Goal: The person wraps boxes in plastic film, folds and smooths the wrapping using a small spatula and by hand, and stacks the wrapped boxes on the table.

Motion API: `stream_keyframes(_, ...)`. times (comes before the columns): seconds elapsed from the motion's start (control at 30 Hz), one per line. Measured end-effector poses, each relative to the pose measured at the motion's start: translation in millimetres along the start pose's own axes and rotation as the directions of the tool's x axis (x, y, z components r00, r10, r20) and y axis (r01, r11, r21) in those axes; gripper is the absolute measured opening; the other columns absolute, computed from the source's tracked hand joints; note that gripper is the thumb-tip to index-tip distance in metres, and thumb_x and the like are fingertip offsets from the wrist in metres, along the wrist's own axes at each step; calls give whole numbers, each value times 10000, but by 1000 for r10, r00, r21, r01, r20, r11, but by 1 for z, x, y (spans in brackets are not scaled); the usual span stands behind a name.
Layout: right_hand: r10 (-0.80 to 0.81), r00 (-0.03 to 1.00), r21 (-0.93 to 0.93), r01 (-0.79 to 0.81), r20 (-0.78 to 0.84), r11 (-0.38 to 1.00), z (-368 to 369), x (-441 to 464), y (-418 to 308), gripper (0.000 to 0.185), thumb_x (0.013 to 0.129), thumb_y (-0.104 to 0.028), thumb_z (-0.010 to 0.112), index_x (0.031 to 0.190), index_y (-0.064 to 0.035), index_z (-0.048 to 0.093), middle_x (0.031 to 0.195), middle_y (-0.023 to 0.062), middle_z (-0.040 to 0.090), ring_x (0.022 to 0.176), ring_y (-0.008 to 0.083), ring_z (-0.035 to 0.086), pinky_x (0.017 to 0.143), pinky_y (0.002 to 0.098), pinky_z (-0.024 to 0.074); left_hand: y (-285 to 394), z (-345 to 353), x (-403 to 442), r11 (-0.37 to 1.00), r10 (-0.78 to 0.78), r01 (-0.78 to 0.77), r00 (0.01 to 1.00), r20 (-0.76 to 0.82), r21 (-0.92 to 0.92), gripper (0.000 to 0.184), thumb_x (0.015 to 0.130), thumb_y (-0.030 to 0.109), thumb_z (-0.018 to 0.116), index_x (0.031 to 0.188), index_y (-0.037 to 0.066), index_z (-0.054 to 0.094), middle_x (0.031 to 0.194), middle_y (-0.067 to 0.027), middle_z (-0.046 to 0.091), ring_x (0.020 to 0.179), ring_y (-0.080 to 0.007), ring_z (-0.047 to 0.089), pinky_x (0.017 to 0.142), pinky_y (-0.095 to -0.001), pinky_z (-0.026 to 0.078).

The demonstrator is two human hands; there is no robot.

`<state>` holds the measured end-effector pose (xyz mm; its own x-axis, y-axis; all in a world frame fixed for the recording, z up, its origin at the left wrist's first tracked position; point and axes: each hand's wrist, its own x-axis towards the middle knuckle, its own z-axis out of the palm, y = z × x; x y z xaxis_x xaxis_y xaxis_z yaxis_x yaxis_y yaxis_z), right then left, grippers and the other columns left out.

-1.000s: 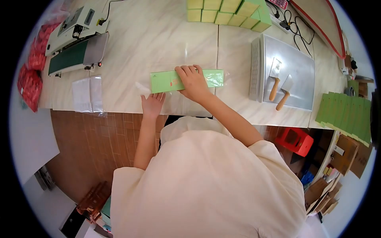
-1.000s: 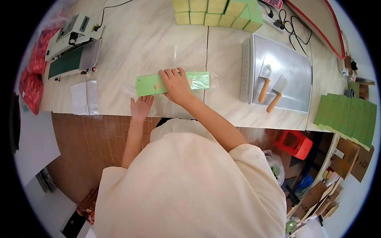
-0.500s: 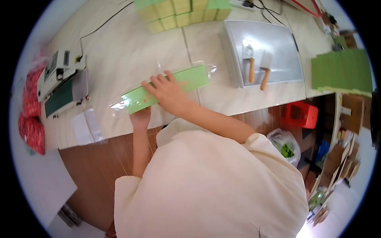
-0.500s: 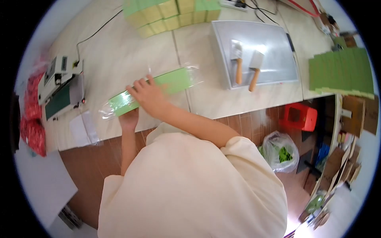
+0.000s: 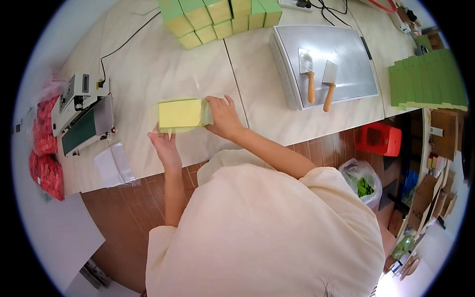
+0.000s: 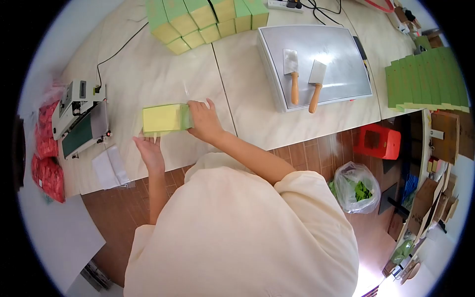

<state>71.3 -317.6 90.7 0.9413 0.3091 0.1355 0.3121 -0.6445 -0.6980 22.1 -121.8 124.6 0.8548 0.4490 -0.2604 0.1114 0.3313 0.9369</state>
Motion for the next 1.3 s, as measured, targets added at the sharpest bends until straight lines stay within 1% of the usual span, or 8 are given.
stream_keyframes(0.2, -43, 988, -50, 36, -148, 998, -62, -11, 14, 672, 730, -211, 792, 1300, -61, 471, 1240, 128, 549, 1148, 309, 527, 1036, 480, 349, 22, 23, 4, 923, 309, -310, 950, 42, 226, 612, 1028, 489, 361, 1361, -23, 398, 1381, -170, 460, 1306, -246, 419, 1113, -389, 289)
stream_keyframes(0.27, 66, 910, -58, -98, -410, 994, -91, -23, 52, 545, 731, -191, 760, 1217, -51, 557, 1193, 143, 573, 1130, 325, 524, 994, 435, 395, 50, 35, -1, 635, 599, -557, 793, 115, 536, 384, 1028, 273, 468, 1279, -18, 463, 1227, -137, 545, 1168, -220, 515, 1046, -345, 364)
stream_keyframes(0.4, 95, 650, -295, -464, -754, 835, -186, -51, 123, 230, 757, -111, 719, 957, -50, 624, 949, 117, 630, 908, 319, 585, 791, 409, 464, 74, 54, -10, 443, 585, -598, 757, 289, 668, 143, 952, 138, 589, 1047, 32, 605, 990, -50, 611, 891, -161, 554, 819, -298, 446)
stream_keyframes(0.53, 361, 657, -474, -740, -661, 478, -215, -85, 162, 311, 816, -344, 705, 882, -62, 592, 871, 112, 647, 854, 317, 633, 717, 441, 504, 77, 98, -26, 188, 400, -623, 755, 520, 759, 176, 894, 199, 655, 934, 42, 588, 902, -62, 589, 857, -206, 575, 769, -334, 464)
stream_keyframes(0.8, 429, 629, -401, -761, -649, 510, -198, -98, 199, 248, 919, -273, 582, 947, -27, 566, 828, 156, 671, 770, 337, 660, 658, 464, 518, 62, 113, -25, -68, 207, -565, 799, 565, 823, 224, 856, 253, 683, 833, 69, 557, 839, -49, 559, 817, -258, 551, 689, -400, 430)
stream_keyframes(0.9, 392, 629, -203, -665, -671, 719, -207, -97, 160, 238, 974, -250, 528, 1028, -22, 563, 849, 164, 675, 740, 333, 657, 643, 437, 509, 67, 112, -25, -70, 242, -550, 800, 549, 832, 183, 883, 187, 652, 830, 54, 539, 832, -65, 586, 817, -285, 580, 699, -426, 440)
stream_keyframes(1.07, 213, 888, 31, -219, -407, 975, -205, -78, 83, 183, 960, -167, 578, 1085, -34, 596, 848, 139, 670, 693, 289, 643, 618, 370, 498, 65, 101, -19, -7, 266, -531, 816, 513, 848, 157, 882, 174, 651, 844, 59, 551, 836, -71, 587, 801, -297, 583, 683, -425, 435)
stream_keyframes(1.3, -198, 979, 42, 200, -53, 979, -189, -42, 4, 136, 855, -85, 678, 969, -35, 623, 772, 108, 639, 673, 305, 603, 613, 388, 466, 57, 85, -7, 16, 326, -565, 783, 530, 825, 149, 854, 164, 679, 835, 68, 567, 872, -53, 586, 852, -284, 575, 730, -420, 435)
